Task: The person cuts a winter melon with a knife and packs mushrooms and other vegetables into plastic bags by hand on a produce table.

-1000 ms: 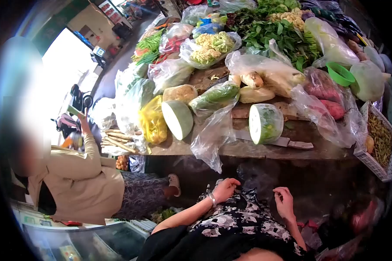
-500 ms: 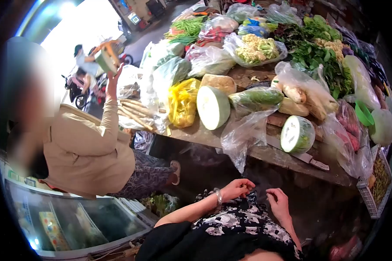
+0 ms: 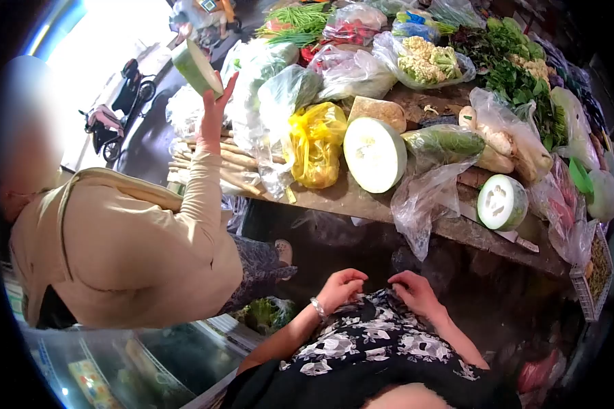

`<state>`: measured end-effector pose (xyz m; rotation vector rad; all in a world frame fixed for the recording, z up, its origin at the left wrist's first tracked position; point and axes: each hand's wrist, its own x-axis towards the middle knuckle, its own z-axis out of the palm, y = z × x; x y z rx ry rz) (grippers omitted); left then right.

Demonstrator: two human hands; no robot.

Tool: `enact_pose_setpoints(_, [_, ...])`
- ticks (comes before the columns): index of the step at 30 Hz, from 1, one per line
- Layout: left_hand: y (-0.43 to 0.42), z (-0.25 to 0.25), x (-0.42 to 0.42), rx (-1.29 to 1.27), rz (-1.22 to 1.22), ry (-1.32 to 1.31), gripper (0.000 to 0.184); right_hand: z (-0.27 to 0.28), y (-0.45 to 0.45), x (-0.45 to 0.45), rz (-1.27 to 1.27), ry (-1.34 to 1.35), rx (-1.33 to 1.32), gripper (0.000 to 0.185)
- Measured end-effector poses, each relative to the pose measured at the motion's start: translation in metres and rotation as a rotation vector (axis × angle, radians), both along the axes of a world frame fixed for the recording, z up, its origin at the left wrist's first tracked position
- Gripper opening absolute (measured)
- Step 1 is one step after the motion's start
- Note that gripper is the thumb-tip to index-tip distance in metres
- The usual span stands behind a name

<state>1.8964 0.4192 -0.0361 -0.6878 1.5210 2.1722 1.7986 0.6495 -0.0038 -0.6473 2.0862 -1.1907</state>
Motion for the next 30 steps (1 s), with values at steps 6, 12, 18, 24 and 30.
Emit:
enact_pose_setpoints(6, [-0.061, -0.008, 0.005, -0.141, 0.145, -0.009, 0.022, -0.002, -0.044, -0.005, -0.01, 0.098, -0.049, 0.017])
enact_pose_setpoints(12, [-0.113, -0.016, -0.066, -0.691, 0.321, 0.384, 0.021, -0.012, -0.068, -0.031, 0.07, 0.073, -0.069, 0.017])
enact_pose_setpoints(18, [-0.178, 0.001, -0.21, -1.277, 0.479, 0.517, 0.04, -0.001, -0.106, -0.084, 0.158, 0.104, -0.137, 0.016])
enact_pose_setpoints(24, [-0.234, -0.042, -0.293, -1.649, 0.404, 0.284, 0.042, 0.055, -0.124, -0.147, 0.17, 0.079, -0.095, 0.017])
enact_pose_setpoints(30, [-0.228, 0.009, -0.253, -1.312, 0.274, 0.344, 0.006, 0.1, -0.15, -0.222, 0.218, 0.064, -0.112, 0.018])
